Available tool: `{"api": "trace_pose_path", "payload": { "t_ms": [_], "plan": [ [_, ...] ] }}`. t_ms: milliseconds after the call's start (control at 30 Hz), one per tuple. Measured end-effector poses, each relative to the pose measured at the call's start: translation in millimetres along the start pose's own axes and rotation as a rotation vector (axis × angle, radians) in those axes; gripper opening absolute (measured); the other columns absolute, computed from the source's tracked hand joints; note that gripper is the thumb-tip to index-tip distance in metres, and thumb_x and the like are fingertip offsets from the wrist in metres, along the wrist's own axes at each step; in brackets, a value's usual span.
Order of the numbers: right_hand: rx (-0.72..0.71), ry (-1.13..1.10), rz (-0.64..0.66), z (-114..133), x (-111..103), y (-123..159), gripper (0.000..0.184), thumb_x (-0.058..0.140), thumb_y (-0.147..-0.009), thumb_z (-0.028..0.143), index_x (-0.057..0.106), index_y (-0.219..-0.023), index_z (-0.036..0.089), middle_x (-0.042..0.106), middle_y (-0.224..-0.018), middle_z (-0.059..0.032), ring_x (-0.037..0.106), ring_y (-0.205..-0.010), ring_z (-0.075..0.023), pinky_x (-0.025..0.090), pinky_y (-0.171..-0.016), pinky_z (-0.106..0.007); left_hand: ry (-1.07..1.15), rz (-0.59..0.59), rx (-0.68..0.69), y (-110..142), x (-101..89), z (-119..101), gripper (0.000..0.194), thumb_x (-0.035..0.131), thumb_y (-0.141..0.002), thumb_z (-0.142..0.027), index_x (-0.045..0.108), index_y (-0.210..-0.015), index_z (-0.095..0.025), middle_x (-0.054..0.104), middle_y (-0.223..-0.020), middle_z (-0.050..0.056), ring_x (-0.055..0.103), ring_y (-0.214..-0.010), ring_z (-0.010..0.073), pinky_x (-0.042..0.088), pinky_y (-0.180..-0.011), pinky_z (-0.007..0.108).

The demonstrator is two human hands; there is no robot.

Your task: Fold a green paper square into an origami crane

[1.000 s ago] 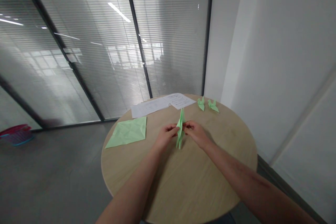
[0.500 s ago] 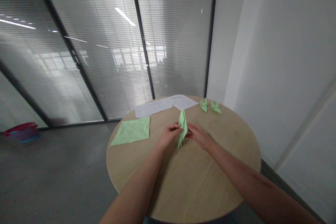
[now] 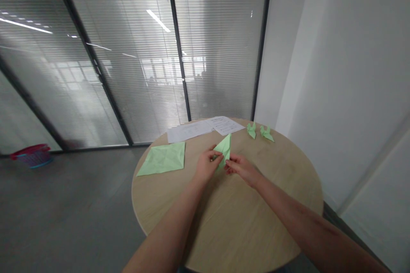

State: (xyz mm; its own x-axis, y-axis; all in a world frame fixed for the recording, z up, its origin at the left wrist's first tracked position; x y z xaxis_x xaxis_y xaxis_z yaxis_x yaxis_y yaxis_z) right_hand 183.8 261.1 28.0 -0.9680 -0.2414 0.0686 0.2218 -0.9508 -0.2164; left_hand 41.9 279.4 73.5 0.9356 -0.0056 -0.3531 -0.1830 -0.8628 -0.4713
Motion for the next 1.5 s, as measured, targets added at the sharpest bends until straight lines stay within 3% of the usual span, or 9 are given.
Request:
{"api": "trace_pose_path", "payload": {
  "t_ms": [133, 433, 567, 700, 833, 1067, 1200, 1367, 1500],
  "plan": [
    [0.018, 0.062, -0.009, -6, 0, -2, 0.038, 0.07, -0.077, 0.048, 0.069, -0.094, 0.014, 0.063, -0.073, -0.0029, 0.058, -0.063, -0.014, 0.048, -0.062, -0.029, -0.154, 0.014, 0.08, 0, -1.1, -6, 0.012, 0.066, -0.081, -0.021, 0.077, -0.087, -0.019, 0.063, -0.131, 0.014, 0.06, -0.12, 0.0263, 0.043, -0.103, 0.039],
    [0.03, 0.019, -0.016, -3, 4, -1, 0.043, 0.073, -0.073, 0.05, 0.069, -0.098, 0.016, 0.067, -0.087, -0.0064, 0.061, -0.072, -0.0161, 0.048, -0.061, -0.027, -0.279, -0.061, 0.203, 4, -3.8, -16, 0.023, 0.066, -0.08, -0.015, 0.072, -0.101, -0.02, 0.07, -0.116, 0.009, 0.062, -0.111, 0.0233, 0.046, -0.101, 0.04],
    [0.025, 0.042, -0.009, -2, 4, -1, 0.042, 0.073, -0.073, 0.051, 0.069, -0.095, 0.016, 0.067, -0.083, -0.0062, 0.061, -0.073, -0.0169, 0.047, -0.06, -0.027, -0.279, -0.076, 0.207, 5, -4.4, -18, 0.037, 0.065, -0.078, -0.011, 0.066, -0.114, -0.02, 0.07, -0.112, 0.008, 0.061, -0.108, 0.0231, 0.048, -0.097, 0.04],
    [0.016, 0.055, 0.006, -2, 5, -1, 0.042, 0.071, -0.075, 0.051, 0.07, -0.098, 0.016, 0.067, -0.085, -0.0065, 0.062, -0.073, -0.0169, 0.048, -0.059, -0.027, -0.233, -0.121, 0.238, 6, -5.8, -24, 0.046, 0.063, -0.074, -0.006, 0.062, -0.117, -0.021, 0.063, -0.119, 0.008, 0.059, -0.112, 0.0223, 0.049, -0.096, 0.037],
    [0.015, 0.067, 0.012, -2, 5, -2, 0.043, 0.07, -0.076, 0.051, 0.07, -0.101, 0.016, 0.068, -0.09, -0.0078, 0.062, -0.074, -0.0168, 0.048, -0.06, -0.026, -0.224, -0.174, 0.191, 6, -7.7, -21, 0.051, 0.064, -0.073, -0.01, 0.058, -0.124, -0.02, 0.06, -0.114, 0.008, 0.059, -0.106, 0.0223, 0.05, -0.09, 0.036],
    [0.005, 0.085, -0.015, 0, 3, -1, 0.04, 0.069, -0.077, 0.048, 0.07, -0.101, 0.016, 0.068, -0.086, -0.007, 0.062, -0.075, -0.0173, 0.048, -0.058, -0.025, -0.328, -0.221, 0.176, 7, -12.7, -23, 0.041, 0.066, -0.074, -0.015, 0.062, -0.114, -0.018, 0.059, -0.098, 0.005, 0.058, -0.091, 0.0204, 0.049, -0.085, 0.035],
    [-0.002, 0.103, -0.009, 3, 5, -1, 0.037, 0.068, -0.078, 0.047, 0.07, -0.098, 0.016, 0.066, -0.082, -0.0057, 0.061, -0.073, -0.0167, 0.048, -0.057, -0.025, -0.292, -0.159, 0.16, 6, -9.4, -19, 0.038, 0.065, -0.076, -0.016, 0.063, -0.114, -0.019, 0.061, -0.092, 0.004, 0.059, -0.081, 0.0173, 0.05, -0.078, 0.031],
    [0.007, 0.113, -0.015, 4, 6, -1, 0.035, 0.068, -0.077, 0.046, 0.07, -0.095, 0.016, 0.066, -0.079, -0.0054, 0.061, -0.072, -0.017, 0.048, -0.057, -0.025, -0.211, -0.096, 0.127, 5, -4.3, -13, 0.032, 0.063, -0.078, -0.015, 0.066, -0.11, -0.019, 0.069, -0.093, 0.004, 0.064, -0.083, 0.0172, 0.051, -0.079, 0.03],
    [0.008, 0.122, -0.036, 2, 3, -2, 0.035, 0.067, -0.077, 0.045, 0.071, -0.098, 0.016, 0.065, -0.077, -0.0045, 0.061, -0.073, -0.017, 0.047, -0.056, -0.025, -0.162, -0.018, 0.081, 3, 1.3, -9, 0.021, 0.059, -0.082, -0.015, 0.072, -0.098, -0.018, 0.074, -0.091, 0.006, 0.068, -0.081, 0.0174, 0.052, -0.079, 0.03]
  ]
}}
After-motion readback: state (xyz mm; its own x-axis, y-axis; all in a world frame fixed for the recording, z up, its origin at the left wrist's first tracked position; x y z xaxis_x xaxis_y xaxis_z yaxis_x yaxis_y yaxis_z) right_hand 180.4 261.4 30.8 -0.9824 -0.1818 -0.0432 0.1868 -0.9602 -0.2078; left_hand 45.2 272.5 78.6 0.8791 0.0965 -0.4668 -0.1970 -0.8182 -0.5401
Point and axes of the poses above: each hand's wrist, its own y-axis away from the middle knuckle, its own x-axis out of the palm, z = x × y, the point moved 7 cm from there along -y, towards the middle knuckle
